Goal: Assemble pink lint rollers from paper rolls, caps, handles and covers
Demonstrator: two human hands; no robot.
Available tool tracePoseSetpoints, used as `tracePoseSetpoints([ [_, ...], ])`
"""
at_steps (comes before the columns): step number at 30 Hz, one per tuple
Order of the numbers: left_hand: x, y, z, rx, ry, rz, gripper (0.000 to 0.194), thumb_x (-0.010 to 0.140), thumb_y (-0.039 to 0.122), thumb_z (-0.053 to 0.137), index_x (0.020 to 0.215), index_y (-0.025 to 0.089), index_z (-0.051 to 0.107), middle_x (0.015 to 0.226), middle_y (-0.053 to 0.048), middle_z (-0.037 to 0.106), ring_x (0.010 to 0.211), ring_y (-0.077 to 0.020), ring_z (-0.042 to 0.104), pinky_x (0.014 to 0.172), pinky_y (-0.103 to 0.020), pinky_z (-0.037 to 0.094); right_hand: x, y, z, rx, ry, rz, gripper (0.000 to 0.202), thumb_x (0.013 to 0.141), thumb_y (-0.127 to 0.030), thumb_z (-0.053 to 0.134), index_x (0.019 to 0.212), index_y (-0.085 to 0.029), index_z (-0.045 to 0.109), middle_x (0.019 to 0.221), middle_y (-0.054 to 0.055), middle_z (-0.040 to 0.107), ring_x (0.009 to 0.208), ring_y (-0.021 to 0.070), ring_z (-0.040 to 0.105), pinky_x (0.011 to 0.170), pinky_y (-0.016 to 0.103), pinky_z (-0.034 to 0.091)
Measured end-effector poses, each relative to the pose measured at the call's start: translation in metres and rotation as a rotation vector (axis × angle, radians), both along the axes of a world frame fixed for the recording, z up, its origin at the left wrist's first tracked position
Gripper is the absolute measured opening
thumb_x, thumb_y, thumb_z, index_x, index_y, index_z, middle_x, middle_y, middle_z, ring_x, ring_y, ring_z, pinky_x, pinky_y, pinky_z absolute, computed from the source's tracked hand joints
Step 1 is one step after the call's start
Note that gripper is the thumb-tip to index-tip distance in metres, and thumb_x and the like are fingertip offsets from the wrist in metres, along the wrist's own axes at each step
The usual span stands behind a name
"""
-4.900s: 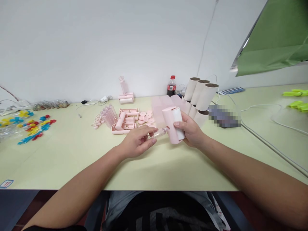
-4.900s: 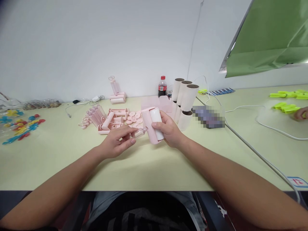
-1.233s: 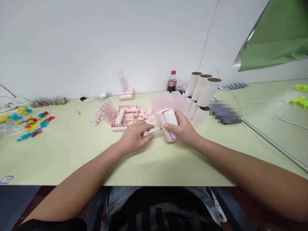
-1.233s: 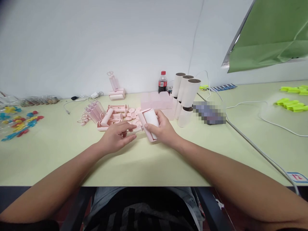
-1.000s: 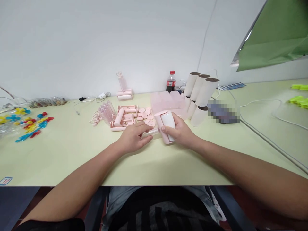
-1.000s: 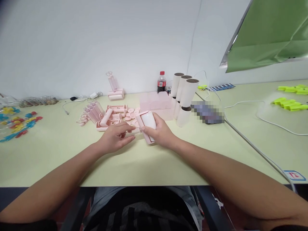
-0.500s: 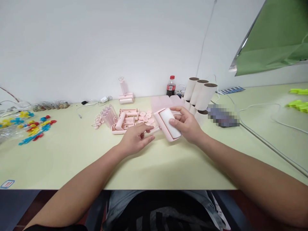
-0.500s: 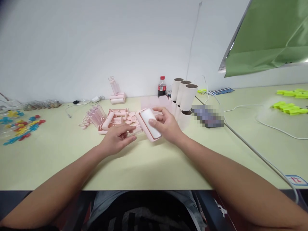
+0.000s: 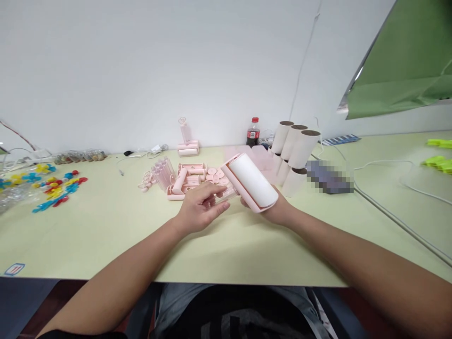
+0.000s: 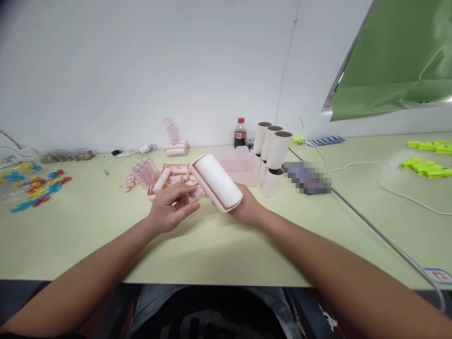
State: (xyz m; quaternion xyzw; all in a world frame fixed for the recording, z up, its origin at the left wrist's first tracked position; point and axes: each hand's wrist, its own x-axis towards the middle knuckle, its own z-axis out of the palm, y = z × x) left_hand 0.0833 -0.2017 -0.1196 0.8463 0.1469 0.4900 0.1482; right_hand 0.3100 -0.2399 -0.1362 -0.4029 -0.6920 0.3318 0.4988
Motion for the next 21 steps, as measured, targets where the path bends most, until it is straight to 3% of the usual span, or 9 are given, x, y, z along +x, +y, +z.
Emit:
tracePoseSetpoints([
  [4,0.001,0.000,-0.003,-0.023,0.004,-0.006,0.024,0.082,0.024,0.072,0.104,0.017,0.066,0.075,-0.001,0.064,0.055,-0.0069,0.048,0.052,-0.021,0.042,0.001,0.004,-0.009,-0.117,0.068,0.094,0.034,0.074,-0.030,0.077,0.104,-0.020,0.067,0.094,0.007,0.070,0.080,0.0234,0.065,0.071,0.036,0.054],
  [9,0.000,0.001,-0.007,-0.037,0.031,0.004,0.025,0.082,0.027,0.071,0.105,0.018,0.066,0.072,-0.001,0.062,0.057,-0.0084,0.050,0.052,-0.022,0.042,0.002,0.010,-0.015,-0.124,0.136,0.054,0.038,0.073,-0.039,0.077,0.103,-0.018,0.067,0.084,0.006,0.069,0.070,0.0215,0.062,0.064,0.036,0.052],
  [16,0.000,0.001,-0.007,-0.051,0.039,0.002,0.025,0.082,0.026,0.072,0.104,0.018,0.066,0.072,0.000,0.062,0.056,-0.0080,0.050,0.051,-0.021,0.042,-0.001,0.001,-0.008,-0.031,0.062,0.008,0.045,0.074,-0.036,0.075,0.114,-0.020,0.063,0.093,0.009,0.070,0.084,0.0274,0.066,0.073,0.041,0.055],
  [21,-0.001,0.001,-0.006,-0.062,0.051,0.014,0.024,0.083,0.026,0.071,0.104,0.018,0.066,0.075,-0.001,0.064,0.057,-0.0081,0.050,0.052,-0.022,0.042,-0.002,-0.002,0.001,0.036,-0.030,-0.049,0.037,0.073,-0.035,0.075,0.105,-0.020,0.066,0.090,0.009,0.071,0.092,0.0316,0.066,0.080,0.045,0.054],
])
